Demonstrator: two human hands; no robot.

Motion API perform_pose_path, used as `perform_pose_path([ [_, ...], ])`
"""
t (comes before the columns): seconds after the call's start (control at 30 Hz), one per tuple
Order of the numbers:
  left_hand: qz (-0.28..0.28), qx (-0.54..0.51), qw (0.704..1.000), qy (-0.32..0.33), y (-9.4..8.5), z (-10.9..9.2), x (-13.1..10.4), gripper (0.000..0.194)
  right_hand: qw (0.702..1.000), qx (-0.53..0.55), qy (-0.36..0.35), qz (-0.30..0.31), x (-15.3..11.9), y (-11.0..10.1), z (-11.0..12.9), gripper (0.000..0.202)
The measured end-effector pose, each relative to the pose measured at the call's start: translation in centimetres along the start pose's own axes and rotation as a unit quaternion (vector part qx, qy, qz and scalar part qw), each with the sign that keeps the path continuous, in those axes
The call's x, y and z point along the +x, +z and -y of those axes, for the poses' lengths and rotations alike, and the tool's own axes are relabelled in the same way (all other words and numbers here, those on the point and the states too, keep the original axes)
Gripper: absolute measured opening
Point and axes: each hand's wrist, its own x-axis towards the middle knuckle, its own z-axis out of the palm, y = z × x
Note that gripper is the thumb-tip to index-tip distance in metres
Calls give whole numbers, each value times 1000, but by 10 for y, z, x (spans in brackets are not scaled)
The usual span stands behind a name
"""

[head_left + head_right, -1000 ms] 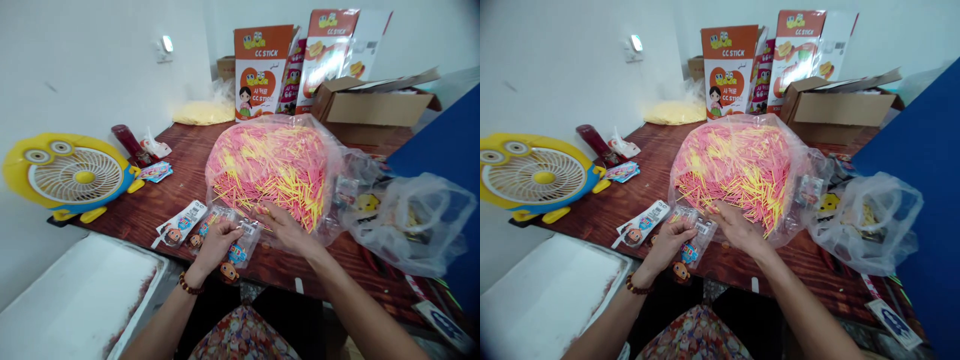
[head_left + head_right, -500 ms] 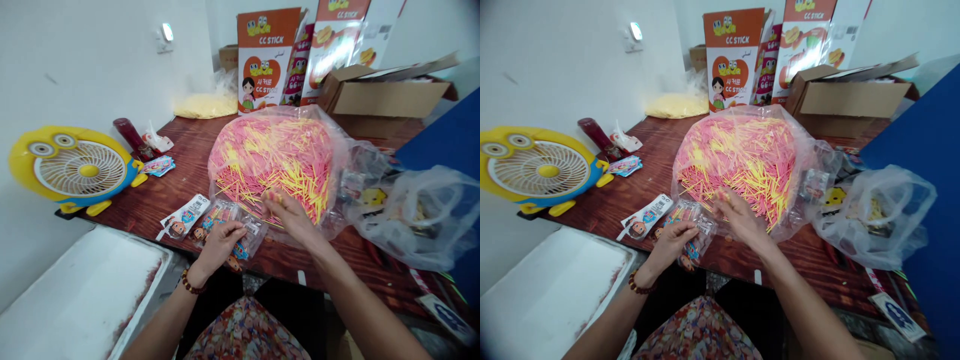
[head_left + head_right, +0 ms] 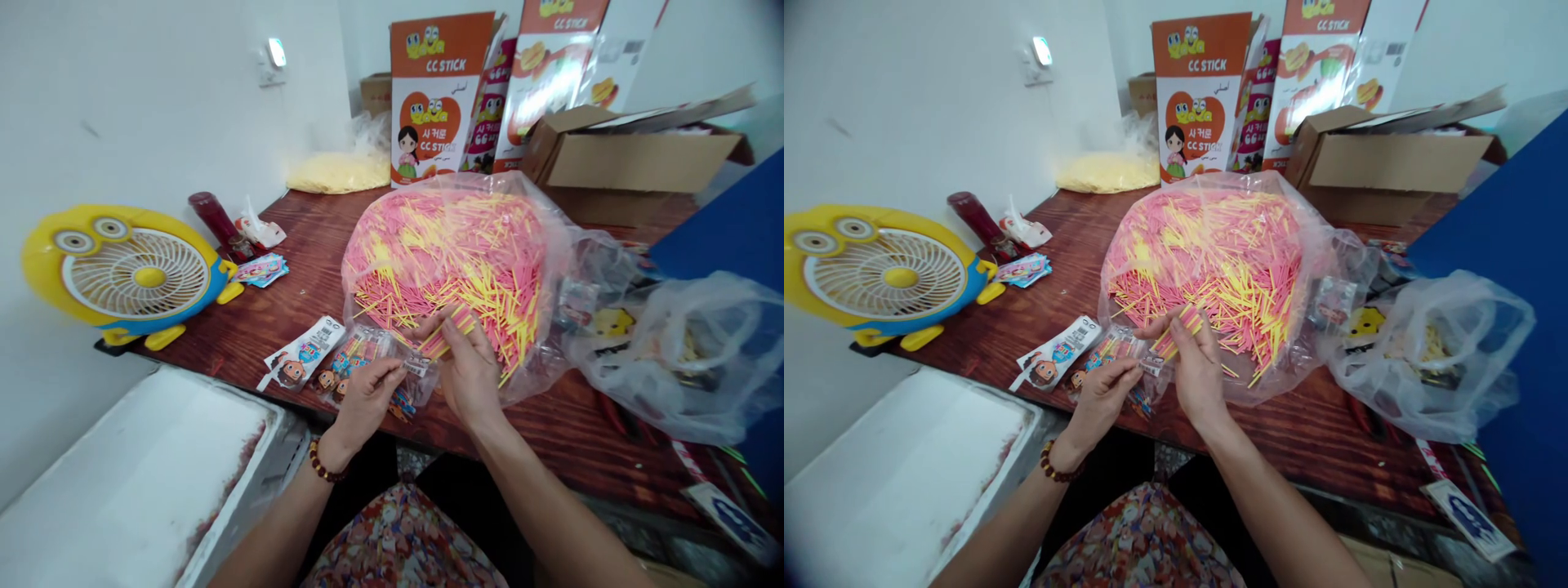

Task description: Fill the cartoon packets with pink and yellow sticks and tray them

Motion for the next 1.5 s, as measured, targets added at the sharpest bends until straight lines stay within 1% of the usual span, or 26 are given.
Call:
perform_pose_path([
  [0.1,-12,-24,999,-20,2,1,-2,18,999,-45,16,18,-3,-7,-6,16],
  [0.2,-17,-51,998,-44,3,3,-2,17,992,-114,26,56,-2,-11,-3,21],
  [0.33,-16,-123,989,-86,0,0,5,19,971,-194,31,140,4,-11,9,20],
  [0.43,-12,-160,982,-102,-4,-4,13,22,956,-222,12,191,9,-11,17,28],
  [0.5,-9,-178,979,-103,-6,-6,18,23,930,-285,-18,232,11,-13,22,34],
  [0.6,-7,-203,974,-99,-9,-9,23,22,872,-383,-52,300,16,-20,29,40],
  [0.63,-9,-207,973,-97,-10,-10,24,21,865,-394,-54,307,18,-23,31,41],
  [0.7,-12,-201,976,-89,-14,-11,24,21,870,-396,-46,290,21,-29,33,39],
  [0.77,-10,-174,982,-74,-18,-13,23,21,877,-405,-39,254,23,-33,35,26],
  [0.8,-11,-155,986,-60,-20,-15,22,21,879,-412,-44,235,23,-33,36,21],
  [0.87,-27,-112,993,-22,-24,-17,21,21,882,-416,-64,212,22,-31,38,20],
  [0.93,-46,-74,996,19,-26,-20,21,21,888,-398,-77,215,20,-25,41,18],
  [1.0,-55,-46,997,40,-26,-22,20,20,896,-380,-86,215,20,-20,43,16],
  [1.1,-73,-28,996,37,-26,-24,20,20,908,-357,-80,206,25,-17,42,17],
  [1.17,-90,-24,995,32,-27,-26,20,21,919,-332,-52,209,30,-15,37,17],
  [1.27,-92,2,996,12,-35,-25,23,21,940,-285,-1,189,37,-9,26,18],
  [1.33,-91,24,996,-13,-44,-21,26,21,951,-252,38,177,41,1,14,21],
  [1.4,-92,39,994,-39,-57,-12,31,22,958,-216,79,171,45,13,-2,22],
  [1.5,-99,61,991,-71,-75,9,35,28,962,-176,142,154,51,28,-36,23],
])
